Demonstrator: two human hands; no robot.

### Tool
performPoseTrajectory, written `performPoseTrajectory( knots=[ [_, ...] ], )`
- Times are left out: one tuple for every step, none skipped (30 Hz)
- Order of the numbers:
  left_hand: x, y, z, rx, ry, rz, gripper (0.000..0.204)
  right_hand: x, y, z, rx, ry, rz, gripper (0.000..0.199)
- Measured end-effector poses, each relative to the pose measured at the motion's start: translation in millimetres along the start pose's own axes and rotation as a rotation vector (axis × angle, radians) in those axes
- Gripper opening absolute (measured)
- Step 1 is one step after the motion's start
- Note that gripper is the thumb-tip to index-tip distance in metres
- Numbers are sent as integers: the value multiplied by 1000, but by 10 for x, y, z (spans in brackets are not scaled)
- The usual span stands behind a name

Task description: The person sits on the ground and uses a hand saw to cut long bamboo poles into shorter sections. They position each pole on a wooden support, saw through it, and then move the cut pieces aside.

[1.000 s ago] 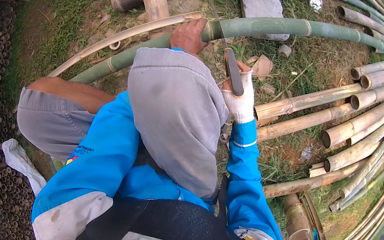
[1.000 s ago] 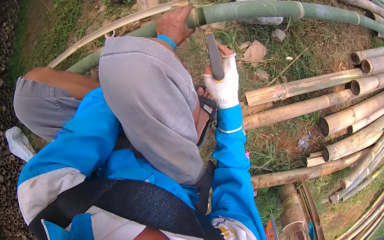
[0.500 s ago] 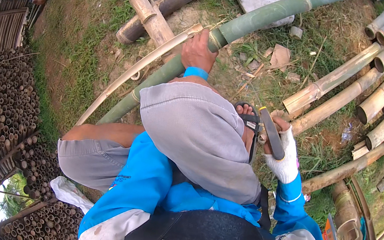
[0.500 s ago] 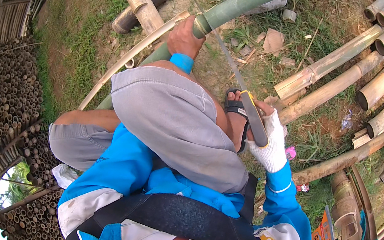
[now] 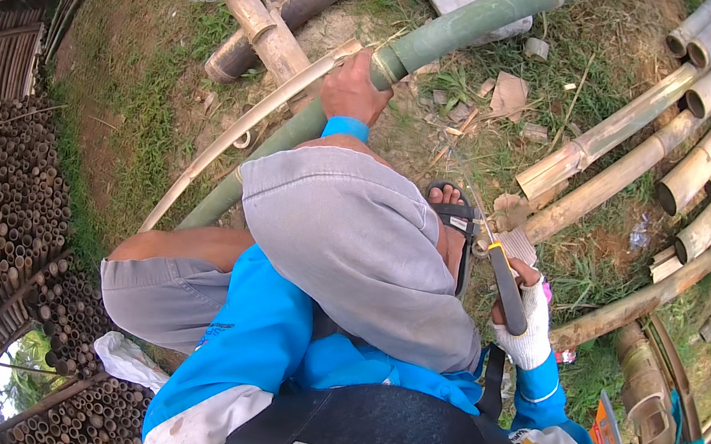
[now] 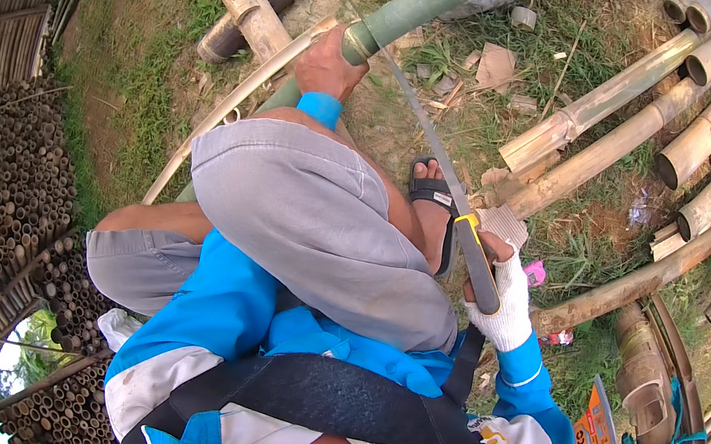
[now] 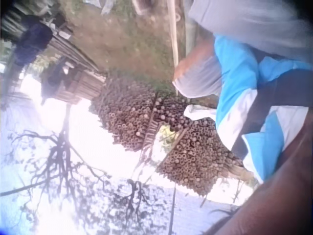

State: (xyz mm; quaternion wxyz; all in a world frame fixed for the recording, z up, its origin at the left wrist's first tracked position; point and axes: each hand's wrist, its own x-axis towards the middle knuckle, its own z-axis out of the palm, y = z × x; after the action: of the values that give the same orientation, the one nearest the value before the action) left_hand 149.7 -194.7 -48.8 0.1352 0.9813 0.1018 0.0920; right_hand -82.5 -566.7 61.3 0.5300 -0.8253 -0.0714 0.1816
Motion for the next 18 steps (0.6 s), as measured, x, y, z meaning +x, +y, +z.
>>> performPoseTrajectory(
  knots=[
    [5, 19, 62, -11, -11, 8, 72, -73, -31, -27, -19, 3, 44, 70],
    [30, 14, 30, 10, -15, 8, 72, -6, -13, -11, -18, 7, 24, 70],
    [43, 67, 12, 25, -16, 13, 72, 191, 91, 40, -42, 40, -63, 69],
    [-24, 59, -28, 46, -20, 2, 72, 473, 176, 129, -65, 56, -151, 67],
    [-68, 32, -60, 54, -17, -6, 72, 805, 218, 264, 75, 31, -142, 67],
    [-16, 107, 0, 38, -27, 23, 71, 1185, 206, 392, 206, 46, -116, 66],
    [12, 103, -14, 47, -22, 34, 70, 1557, 143, 498, 223, 1, -65, 66],
    [5, 118, -24, 40, -48, 26, 71, 1923, 73, 587, 235, -36, -12, 66],
    [33, 130, -54, 41, -66, 22, 72, 2099, 66, 680, 158, 54, -135, 66],
    [71, 122, -55, 42, -82, 11, 74, 2220, 73, 787, 76, 140, -256, 66],
    [93, 85, -82, 61, -132, -1, 76, 2234, 99, 840, 150, 137, -250, 67],
    [85, 59, -101, 75, -207, 4, 77, 2197, 79, 841, 148, 101, -213, 67],
    [165, 34, -155, 89, -272, 13, 79, 2180, -21, 782, 145, 70, -187, 68],
    [249, 13, -209, 103, -337, 22, 81, 2150, -123, 727, 141, 39, -160, 68],
    [352, -20, -292, 125, -454, 58, 92, 2114, -170, 676, 167, 6, -92, 69],
    [400, -26, -316, 103, -464, 80, 95, 2079, -110, 682, 178, 19, -108, 70],
    [444, -19, -326, 79, -474, 100, 98, 2061, -29, 699, 188, 31, -125, 70],
    [431, 23, -308, 44, -481, 106, 101, 2034, -45, 671, 187, 30, -143, 70]
  ],
)
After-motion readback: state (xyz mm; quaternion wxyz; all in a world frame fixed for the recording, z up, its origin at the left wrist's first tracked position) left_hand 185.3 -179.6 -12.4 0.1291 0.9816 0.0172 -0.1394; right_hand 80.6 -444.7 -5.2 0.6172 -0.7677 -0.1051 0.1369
